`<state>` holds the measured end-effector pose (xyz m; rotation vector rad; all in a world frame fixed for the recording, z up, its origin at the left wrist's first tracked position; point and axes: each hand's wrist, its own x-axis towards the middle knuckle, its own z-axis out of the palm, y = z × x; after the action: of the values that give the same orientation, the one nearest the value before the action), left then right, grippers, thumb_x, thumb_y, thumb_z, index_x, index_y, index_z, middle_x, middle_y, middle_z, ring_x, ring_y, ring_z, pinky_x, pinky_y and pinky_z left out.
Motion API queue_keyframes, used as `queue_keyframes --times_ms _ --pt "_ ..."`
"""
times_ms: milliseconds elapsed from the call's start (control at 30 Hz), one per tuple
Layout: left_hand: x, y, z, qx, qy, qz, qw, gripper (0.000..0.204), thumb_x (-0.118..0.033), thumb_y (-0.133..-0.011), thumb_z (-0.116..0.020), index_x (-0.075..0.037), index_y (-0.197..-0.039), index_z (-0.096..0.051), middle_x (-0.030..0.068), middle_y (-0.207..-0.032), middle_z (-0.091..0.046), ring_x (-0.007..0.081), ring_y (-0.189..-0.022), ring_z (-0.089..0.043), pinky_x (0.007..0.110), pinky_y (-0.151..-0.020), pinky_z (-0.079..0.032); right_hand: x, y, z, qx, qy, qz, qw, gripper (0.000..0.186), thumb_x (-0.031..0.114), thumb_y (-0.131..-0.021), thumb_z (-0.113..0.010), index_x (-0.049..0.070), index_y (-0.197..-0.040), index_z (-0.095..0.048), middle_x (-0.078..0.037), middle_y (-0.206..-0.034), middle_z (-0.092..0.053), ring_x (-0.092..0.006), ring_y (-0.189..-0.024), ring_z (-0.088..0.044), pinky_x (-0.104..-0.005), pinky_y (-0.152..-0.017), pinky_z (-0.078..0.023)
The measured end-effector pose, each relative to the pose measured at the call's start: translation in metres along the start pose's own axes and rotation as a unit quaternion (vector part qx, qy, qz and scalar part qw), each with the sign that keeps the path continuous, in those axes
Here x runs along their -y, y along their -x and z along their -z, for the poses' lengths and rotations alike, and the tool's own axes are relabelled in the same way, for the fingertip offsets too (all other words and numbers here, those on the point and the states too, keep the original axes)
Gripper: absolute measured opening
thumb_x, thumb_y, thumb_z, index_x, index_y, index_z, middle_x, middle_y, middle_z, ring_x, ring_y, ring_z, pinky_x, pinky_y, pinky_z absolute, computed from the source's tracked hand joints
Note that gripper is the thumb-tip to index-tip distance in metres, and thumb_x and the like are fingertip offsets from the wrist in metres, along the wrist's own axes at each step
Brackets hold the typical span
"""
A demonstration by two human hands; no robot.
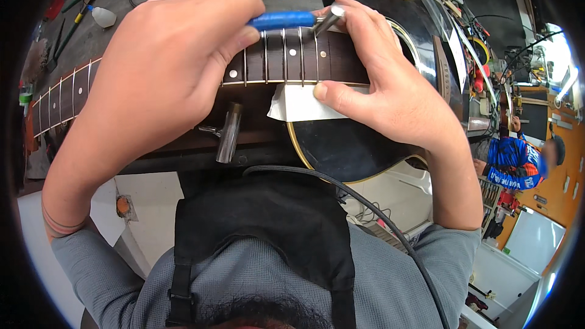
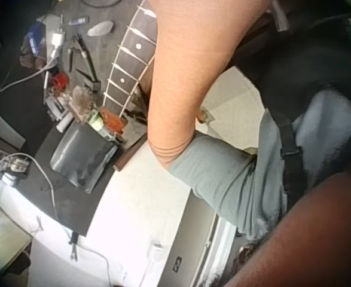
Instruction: The person repairs a guitar fretboard by applying glue to fret slots and inserting frets. They use a hammer to tap the frets into place and a blue-handled tool to adjust them. The process involves repeated application of glue and hammering to secure the frets.
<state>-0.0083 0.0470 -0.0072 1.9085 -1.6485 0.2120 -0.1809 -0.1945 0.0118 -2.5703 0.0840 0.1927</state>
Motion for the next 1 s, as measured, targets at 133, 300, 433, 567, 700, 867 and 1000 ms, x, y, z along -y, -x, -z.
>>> queue_keyframes --times_ms 133,300,433,567,700,867,1000 --pt "-0.005 -0.005 -0.004 -0.011 0.003 0.007 1.0 0.01 -0.011 -0.102 -0.07 -0.006 -0.108 -0.064 0.0192 -0.079 -0.065 0.043 -0.076 -0.065 0.05 -0.071 -0.046 0.012 -0.006 0.015 0.049 0.075 -0.016 0.996 0.093 0.028 -0.091 -0.079 -0.003 -0.167 -0.035 -0.022 -0.169 -0.039 -0.0302 -0.16 -0.038 -0.042 -0.133 -0.027" --pt "-0.005 -0.013 -0.01 0.027 -0.029 0.016 0.999 0.01 -0.012 -0.102 -0.07 -0.006 -0.107 -0.063 0.0194 -0.08 -0.066 0.0435 -0.076 -0.065 0.051 -0.072 -0.047 -0.008 -0.006 0.014 0.01 -0.004 -0.002 1.0 0.085 0.03 -0.091 -0.08 0.001 -0.161 -0.043 -0.019 -0.154 -0.052 -0.0335 -0.143 -0.05 -0.0436 -0.126 -0.035" --pt "-0.005 -0.021 -0.015 -0.021 -0.013 0.015 1.0 0.011 -0.013 -0.103 -0.07 -0.006 -0.107 -0.063 0.0195 -0.08 -0.066 0.0442 -0.077 -0.066 0.052 -0.072 -0.048 -0.026 -0.01 0.013 -0.01 -0.042 0.031 0.999 0.078 0.035 -0.095 -0.079 0.002 -0.158 -0.048 -0.018 -0.144 -0.061 -0.0333 -0.133 -0.054 -0.0448 -0.125 -0.035" --pt "-0.006 -0.024 -0.018 -0.028 -0.02 -0.002 0.999 0.012 -0.013 -0.103 -0.07 -0.006 -0.108 -0.062 0.0202 -0.08 -0.066 0.0445 -0.078 -0.066 0.052 -0.071 -0.049 -0.033 -0.012 0.003 -0.039 -0.057 0.057 0.996 0.071 0.037 -0.101 -0.075 0.001 -0.157 -0.049 -0.017 -0.143 -0.064 -0.0314 -0.135 -0.053 -0.0462 -0.128 -0.028" --pt "-0.004 -0.028 -0.018 0.029 -0.037 -0.003 0.999 0.012 -0.011 -0.101 -0.07 -0.006 -0.108 -0.061 0.0199 -0.081 -0.067 0.0444 -0.079 -0.067 0.052 -0.07 -0.049 -0.031 -0.01 0.004 -0.04 -0.067 0.033 0.996 0.07 0.039 -0.103 -0.074 0.001 -0.156 -0.049 -0.017 -0.145 -0.065 -0.0303 -0.141 -0.051 -0.0483 -0.132 -0.02" --pt "-0.005 -0.027 -0.022 -0.035 0.006 0.01 0.999 0.012 -0.01 -0.1 -0.07 -0.005 -0.107 -0.061 0.019 -0.081 -0.067 0.0442 -0.078 -0.067 0.052 -0.07 -0.048 -0.036 -0.011 0.004 -0.026 -0.074 0.034 0.996 0.072 0.039 -0.103 -0.075 0.001 -0.157 -0.046 -0.018 -0.144 -0.064 -0.03 -0.147 -0.05 -0.0475 -0.134 -0.017" --pt "-0.002 -0.028 -0.026 0.013 -0.035 0.016 0.999 0.01 -0.009 -0.1 -0.069 -0.006 -0.105 -0.061 0.0191 -0.081 -0.067 0.0448 -0.078 -0.066 0.052 -0.071 -0.048 -0.039 -0.01 0.004 -0.041 -0.087 0.035 0.995 0.07 0.033 -0.104 -0.077 0.001 -0.158 -0.046 -0.018 -0.146 -0.064 -0.028 -0.148 -0.05 -0.0455 -0.131 -0.028"
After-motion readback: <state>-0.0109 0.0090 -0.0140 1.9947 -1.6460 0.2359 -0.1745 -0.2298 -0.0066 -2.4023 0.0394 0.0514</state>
